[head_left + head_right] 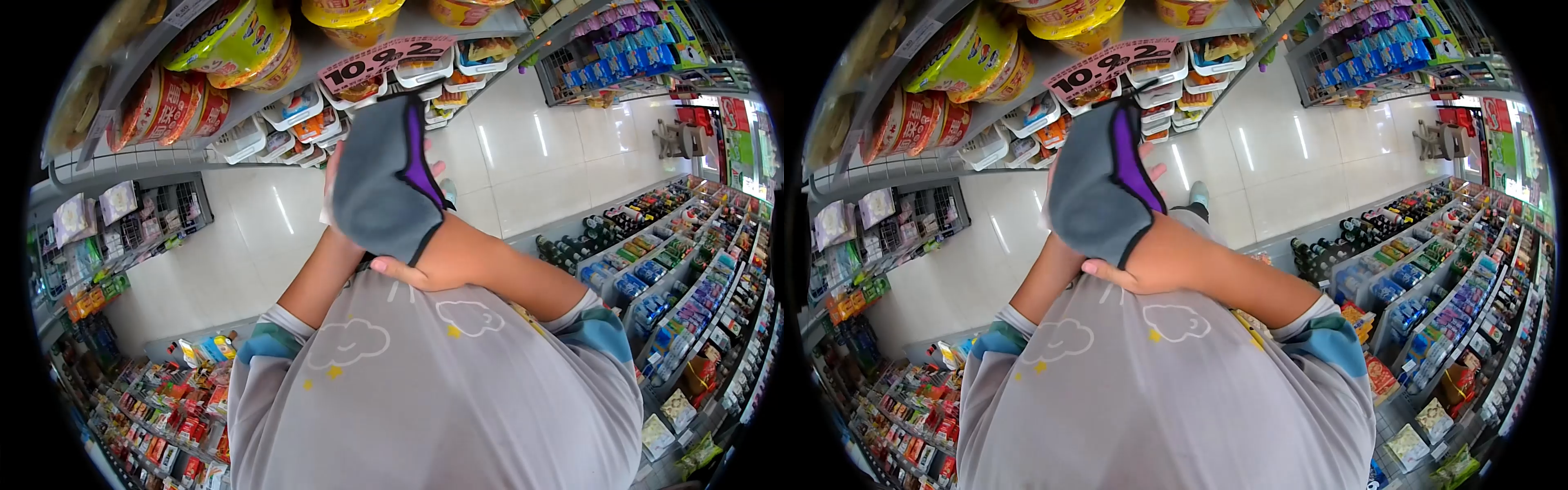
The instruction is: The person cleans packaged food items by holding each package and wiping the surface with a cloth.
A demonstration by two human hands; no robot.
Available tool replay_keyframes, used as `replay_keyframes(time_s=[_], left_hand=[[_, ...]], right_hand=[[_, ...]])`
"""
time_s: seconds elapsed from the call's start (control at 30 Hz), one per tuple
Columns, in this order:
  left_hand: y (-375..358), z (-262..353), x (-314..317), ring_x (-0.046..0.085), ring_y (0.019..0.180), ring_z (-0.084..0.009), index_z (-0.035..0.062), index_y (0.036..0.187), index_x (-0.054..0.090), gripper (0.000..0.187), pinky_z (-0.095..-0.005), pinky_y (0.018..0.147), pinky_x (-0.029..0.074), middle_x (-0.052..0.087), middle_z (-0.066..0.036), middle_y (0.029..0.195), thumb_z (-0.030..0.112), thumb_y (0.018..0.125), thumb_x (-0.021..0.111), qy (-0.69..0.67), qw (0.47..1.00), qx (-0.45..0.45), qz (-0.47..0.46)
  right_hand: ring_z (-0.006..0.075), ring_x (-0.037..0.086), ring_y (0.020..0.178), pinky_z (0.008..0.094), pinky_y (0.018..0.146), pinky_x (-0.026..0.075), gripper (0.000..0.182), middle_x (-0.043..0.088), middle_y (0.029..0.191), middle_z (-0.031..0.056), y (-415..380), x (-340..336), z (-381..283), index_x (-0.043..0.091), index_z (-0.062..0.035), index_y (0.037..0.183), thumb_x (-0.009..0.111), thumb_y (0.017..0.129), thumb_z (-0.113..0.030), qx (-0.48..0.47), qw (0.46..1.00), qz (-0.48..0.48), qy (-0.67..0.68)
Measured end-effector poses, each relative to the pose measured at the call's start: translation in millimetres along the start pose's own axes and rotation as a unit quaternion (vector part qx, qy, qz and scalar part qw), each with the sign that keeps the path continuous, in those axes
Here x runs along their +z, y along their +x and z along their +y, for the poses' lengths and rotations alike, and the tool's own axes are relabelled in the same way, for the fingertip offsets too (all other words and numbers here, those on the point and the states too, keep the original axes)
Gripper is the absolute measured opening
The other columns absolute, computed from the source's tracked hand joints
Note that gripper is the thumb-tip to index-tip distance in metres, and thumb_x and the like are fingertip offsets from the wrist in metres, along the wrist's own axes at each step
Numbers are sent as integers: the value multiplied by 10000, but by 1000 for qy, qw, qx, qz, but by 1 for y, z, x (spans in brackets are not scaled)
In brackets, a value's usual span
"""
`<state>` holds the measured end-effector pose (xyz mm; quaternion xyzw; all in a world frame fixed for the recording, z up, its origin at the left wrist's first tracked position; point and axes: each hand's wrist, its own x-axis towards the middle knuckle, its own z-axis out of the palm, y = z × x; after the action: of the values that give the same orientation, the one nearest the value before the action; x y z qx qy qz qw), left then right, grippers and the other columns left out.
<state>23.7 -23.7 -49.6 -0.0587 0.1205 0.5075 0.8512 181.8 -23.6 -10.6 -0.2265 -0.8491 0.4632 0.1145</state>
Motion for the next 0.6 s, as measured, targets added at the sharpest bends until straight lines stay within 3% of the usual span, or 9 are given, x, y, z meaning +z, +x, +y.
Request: replay_keyframes(time_s=[0.07,0.2,0.23,0.27,0.3,0.37,0.47,0.53,0.6], left_hand=[[7,-16,5,368,1379,-424,178,1544,268,761,-627,1102,312,354,-121,1544,607,939,438,205,970,109,74],[2,-4,-22,418,1345,-407,117,1522,287,694,-562,1108,357,398,-139,1507,536,982,410,80,992,93,-33],[-2,1,-24,470,1307,-405,81,1499,331,675,-531,1098,388,452,-152,1468,524,993,399,33,995,91,-41],[2,7,-39,512,1270,-407,57,1451,404,702,-511,1084,408,511,-166,1411,568,969,410,9,993,87,78],[0,8,-39,519,1260,-412,64,1438,425,679,-518,1078,409,521,-165,1400,558,973,405,-85,994,71,16],[-3,7,-38,527,1250,-417,71,1426,446,657,-525,1073,411,531,-164,1388,548,976,400,-177,982,53,-46],[-3,4,-31,421,1332,-445,167,1491,366,556,-588,1099,355,428,-151,1482,426,1004,429,64,987,144,-36],[1,5,-28,413,1337,-445,189,1524,279,598,-549,1120,364,361,-117,1524,367,997,500,110,972,197,60],[-1,19,-33,423,1328,-433,158,1466,361,553,-560,1133,338,433,-115,1444,370,985,534,51,978,198,49]], right_hand=[[417,444,1277,475,1077,356,516,492,1390,200,7,9,6,533,-46,1330,506,976,-421,-41,998,37,-18],[422,458,1258,459,1077,356,535,504,1368,215,32,14,31,535,-31,1319,474,985,-445,-64,990,123,-22],[412,463,1236,437,1060,363,523,502,1355,217,39,10,35,535,-12,1300,450,1000,-432,21,994,91,65],[403,468,1213,416,1043,371,513,499,1343,220,44,7,39,535,8,1281,426,1015,-418,107,981,58,151],[406,451,1232,386,1071,344,522,479,1357,237,49,-13,23,508,21,1294,370,1034,-409,233,949,-22,210],[427,446,1255,401,1083,337,544,479,1365,261,47,4,22,473,15,1340,378,1026,-419,168,967,29,189],[441,401,1321,416,1115,309,595,442,1416,295,35,16,7,407,8,1421,345,1028,-434,17,992,45,120],[423,412,1323,412,1115,307,587,452,1417,276,26,4,-18,438,7,1393,366,1027,-446,99,971,-83,200],[390,461,1273,396,1089,336,590,497,1372,252,22,2,-17,462,13,1366,384,1024,-462,114,949,-127,265]])
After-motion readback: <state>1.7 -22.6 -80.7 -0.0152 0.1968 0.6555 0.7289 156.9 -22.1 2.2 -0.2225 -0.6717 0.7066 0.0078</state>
